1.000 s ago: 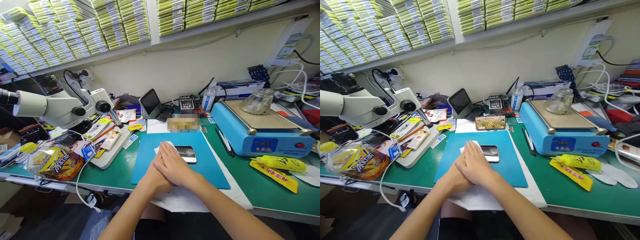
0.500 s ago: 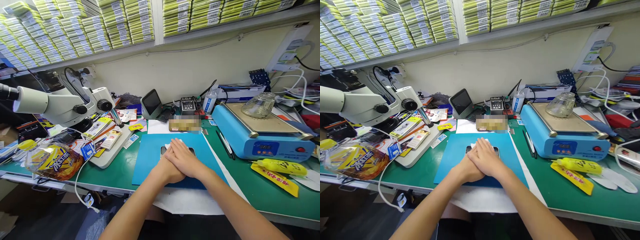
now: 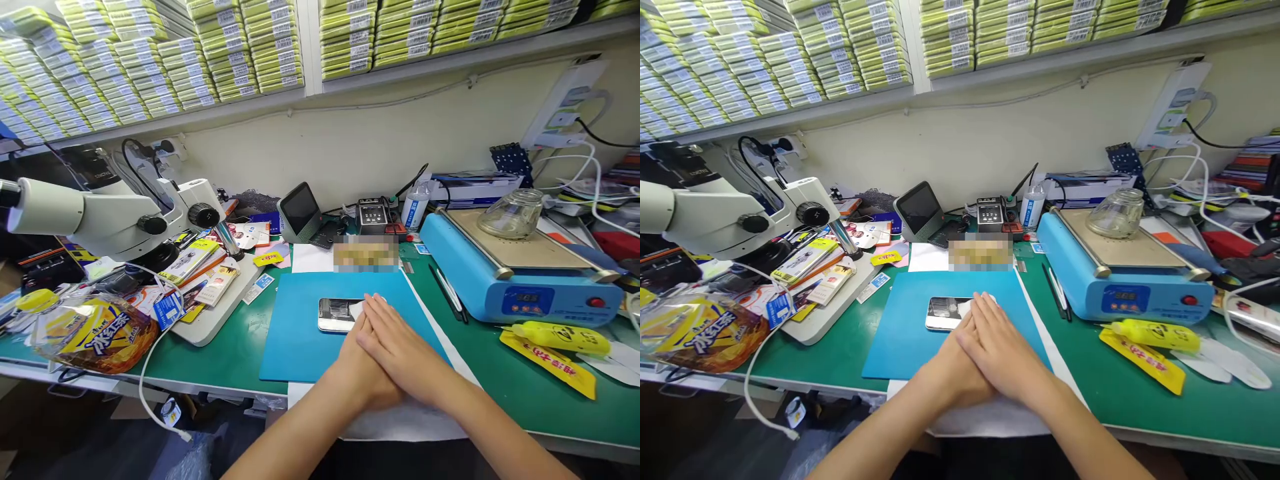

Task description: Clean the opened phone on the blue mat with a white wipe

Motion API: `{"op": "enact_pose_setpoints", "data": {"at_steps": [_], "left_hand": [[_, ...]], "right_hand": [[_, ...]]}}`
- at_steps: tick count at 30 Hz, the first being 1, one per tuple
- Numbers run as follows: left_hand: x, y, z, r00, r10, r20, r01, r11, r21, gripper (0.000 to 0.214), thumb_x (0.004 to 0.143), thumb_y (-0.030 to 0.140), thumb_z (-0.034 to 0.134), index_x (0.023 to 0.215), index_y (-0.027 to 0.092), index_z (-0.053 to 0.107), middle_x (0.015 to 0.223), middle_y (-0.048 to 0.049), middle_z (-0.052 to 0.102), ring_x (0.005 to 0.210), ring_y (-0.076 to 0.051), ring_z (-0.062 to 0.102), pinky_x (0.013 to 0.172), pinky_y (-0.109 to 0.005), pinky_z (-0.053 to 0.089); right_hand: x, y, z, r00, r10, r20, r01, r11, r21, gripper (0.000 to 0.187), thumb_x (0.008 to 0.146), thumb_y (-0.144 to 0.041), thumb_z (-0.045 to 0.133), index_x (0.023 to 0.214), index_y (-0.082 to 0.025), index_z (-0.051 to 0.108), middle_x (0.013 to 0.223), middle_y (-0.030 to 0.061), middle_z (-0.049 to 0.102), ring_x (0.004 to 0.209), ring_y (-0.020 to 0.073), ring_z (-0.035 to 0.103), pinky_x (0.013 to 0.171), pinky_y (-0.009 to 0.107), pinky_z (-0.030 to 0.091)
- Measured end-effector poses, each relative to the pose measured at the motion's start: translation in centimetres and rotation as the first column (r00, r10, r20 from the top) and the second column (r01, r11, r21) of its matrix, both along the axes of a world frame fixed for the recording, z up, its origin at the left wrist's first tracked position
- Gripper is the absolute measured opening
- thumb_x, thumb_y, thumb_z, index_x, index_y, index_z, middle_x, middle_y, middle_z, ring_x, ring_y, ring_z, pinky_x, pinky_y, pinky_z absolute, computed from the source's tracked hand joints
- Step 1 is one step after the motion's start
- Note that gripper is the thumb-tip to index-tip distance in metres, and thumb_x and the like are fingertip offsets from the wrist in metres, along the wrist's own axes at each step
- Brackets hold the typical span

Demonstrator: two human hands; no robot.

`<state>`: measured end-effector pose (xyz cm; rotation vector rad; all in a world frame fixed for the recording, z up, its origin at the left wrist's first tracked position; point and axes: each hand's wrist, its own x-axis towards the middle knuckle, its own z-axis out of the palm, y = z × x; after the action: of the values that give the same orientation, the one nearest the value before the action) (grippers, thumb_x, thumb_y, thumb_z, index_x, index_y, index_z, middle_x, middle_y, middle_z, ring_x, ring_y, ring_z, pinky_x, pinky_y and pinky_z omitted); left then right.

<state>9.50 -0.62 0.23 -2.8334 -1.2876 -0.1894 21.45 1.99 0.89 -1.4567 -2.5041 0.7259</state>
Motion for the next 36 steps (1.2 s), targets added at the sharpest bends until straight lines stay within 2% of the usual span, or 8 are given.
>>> {"op": "enact_pose_setpoints", "data": {"at_steps": [5,10,15,19,24,29,33,36], "left_hand": [[-3.6,2.5,-0.4,0.996,0.031,0.081,-0.034,0.999,0.032,0.059,0.100,0.032,0.040,0.155,0.012,0.032,0.160,-0.0139,0.035,0.149,-0.033,0.028,0.123,-0.053,0.019],[-7.6,-0.8,-1.2,0.970,0.138,0.200,-0.145,0.989,0.018,0.064,0.100,0.034,0.042,0.159,0.021,0.021,0.159,-0.0100,0.038,0.150,-0.031,0.028,0.123,-0.052,0.020],[-4.5,-3.2,-1.0,0.981,0.086,0.176,-0.086,0.996,-0.004,0.068,0.101,0.040,0.041,0.161,0.017,0.018,0.162,-0.0125,0.033,0.152,-0.033,0.022,0.124,-0.055,0.015],[-1.3,-0.8,-0.4,0.993,-0.013,0.117,0.014,1.000,-0.010,0.069,0.099,0.040,0.043,0.158,0.011,0.024,0.164,-0.0147,0.026,0.153,-0.036,0.016,0.124,-0.056,0.015],[-3.0,2.2,-0.3,0.990,-0.026,0.140,0.026,1.000,0.002,0.062,0.099,0.036,0.041,0.156,0.012,0.030,0.162,-0.0147,0.032,0.152,-0.034,0.019,0.123,-0.057,0.017],[-7.3,-0.4,-0.9,0.969,0.124,0.214,-0.116,0.992,-0.047,0.068,0.095,0.034,0.048,0.157,0.014,0.027,0.162,-0.0147,0.032,0.151,-0.033,0.024,0.122,-0.057,0.021],[-6.2,-3.0,-0.9,0.970,0.104,0.220,-0.093,0.994,-0.062,0.073,0.093,0.035,0.051,0.158,0.016,0.024,0.162,-0.0129,0.031,0.151,-0.034,0.022,0.123,-0.057,0.019],[-3.3,-2.6,-0.6,0.973,0.033,0.228,-0.023,0.999,-0.046,0.071,0.095,0.040,0.048,0.158,0.014,0.026,0.163,-0.0135,0.029,0.152,-0.036,0.018,0.123,-0.058,0.017]], "right_hand": [[-4.3,3.0,0.6,0.999,0.037,0.031,-0.037,0.999,-0.016,0.088,0.096,-0.069,0.020,0.159,-0.009,0.023,0.167,0.0112,0.013,0.155,0.0292,0.006,0.126,0.047,0.009],[-8.4,1.0,0.4,0.986,0.164,-0.026,-0.163,0.985,0.054,0.085,0.097,-0.064,0.029,0.158,-0.004,0.026,0.167,0.0144,0.015,0.155,0.0284,0.007,0.127,0.045,0.007],[-4.3,-2.0,-0.2,0.987,0.161,-0.028,-0.158,0.985,0.073,0.083,0.098,-0.066,0.022,0.160,-0.011,0.021,0.167,0.0090,0.011,0.155,0.0273,0.008,0.126,0.048,0.013],[-0.8,-0.8,-0.2,0.999,0.019,0.036,-0.021,0.999,0.038,0.087,0.097,-0.069,0.021,0.160,-0.009,0.019,0.168,0.0102,0.011,0.155,0.0293,0.007,0.126,0.052,0.014],[-3.2,2.4,0.2,0.998,0.029,0.052,-0.031,0.999,0.039,0.089,0.096,-0.069,0.022,0.158,-0.005,0.025,0.167,0.0139,0.016,0.155,0.0317,0.007,0.126,0.052,0.011],[-7.6,1.1,0.3,0.988,0.148,-0.044,-0.146,0.988,0.058,0.089,0.096,-0.067,0.028,0.158,-0.004,0.024,0.166,0.0162,0.016,0.155,0.0310,0.008,0.126,0.051,0.010],[-5.8,-1.7,0.0,0.986,0.158,-0.052,-0.156,0.987,0.034,0.086,0.097,-0.066,0.027,0.160,-0.008,0.020,0.167,0.0114,0.012,0.155,0.0293,0.007,0.126,0.048,0.014],[-2.5,-2.1,-0.6,0.995,0.093,-0.028,-0.091,0.994,0.065,0.084,0.097,-0.067,0.025,0.161,-0.013,0.019,0.167,0.0097,0.014,0.155,0.0305,0.012,0.125,0.052,0.016]]}}
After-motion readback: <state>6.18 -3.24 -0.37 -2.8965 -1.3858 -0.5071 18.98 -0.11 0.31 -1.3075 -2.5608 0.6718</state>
